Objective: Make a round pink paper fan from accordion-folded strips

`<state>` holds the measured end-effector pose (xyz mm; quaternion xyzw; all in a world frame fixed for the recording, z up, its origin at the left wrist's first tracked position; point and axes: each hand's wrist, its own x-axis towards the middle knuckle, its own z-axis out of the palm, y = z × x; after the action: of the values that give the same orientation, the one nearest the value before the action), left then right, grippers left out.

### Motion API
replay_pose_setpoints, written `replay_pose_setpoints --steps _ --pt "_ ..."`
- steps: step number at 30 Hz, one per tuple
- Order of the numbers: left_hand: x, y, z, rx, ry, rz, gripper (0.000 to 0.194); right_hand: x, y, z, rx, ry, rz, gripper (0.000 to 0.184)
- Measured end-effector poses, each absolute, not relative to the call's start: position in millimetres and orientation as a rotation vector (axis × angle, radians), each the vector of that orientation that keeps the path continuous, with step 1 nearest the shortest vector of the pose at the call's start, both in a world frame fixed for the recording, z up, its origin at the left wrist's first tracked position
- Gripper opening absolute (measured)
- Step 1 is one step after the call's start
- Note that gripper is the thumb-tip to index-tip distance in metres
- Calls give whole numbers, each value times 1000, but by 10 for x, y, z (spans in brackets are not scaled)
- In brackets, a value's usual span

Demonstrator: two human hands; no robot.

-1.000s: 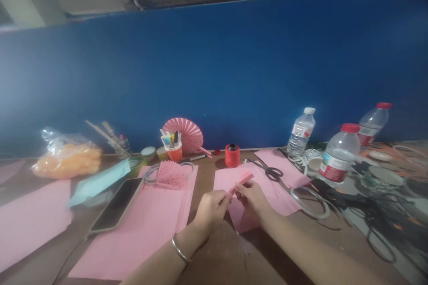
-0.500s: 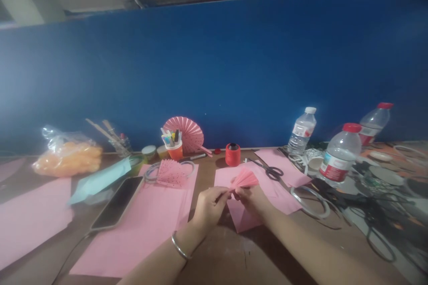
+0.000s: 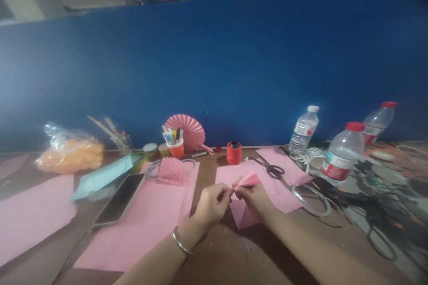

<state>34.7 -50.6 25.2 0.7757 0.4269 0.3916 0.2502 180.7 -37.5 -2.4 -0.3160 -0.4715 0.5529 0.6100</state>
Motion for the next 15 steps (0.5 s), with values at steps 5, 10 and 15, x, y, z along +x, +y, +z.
replay_pose_setpoints --steps 5,10,15 --pt "331 -493 209 2162 1129 1074 20 1838 -348 11 -692 -1055 1345 18" --pt "342 -496 197 2179 1149 931 15 1819 -318 -5 -699 -1064 1365 15" --pt "357 -483 183 2152 1161 889 31 1789 -358 7 -700 -1120 1343 11"
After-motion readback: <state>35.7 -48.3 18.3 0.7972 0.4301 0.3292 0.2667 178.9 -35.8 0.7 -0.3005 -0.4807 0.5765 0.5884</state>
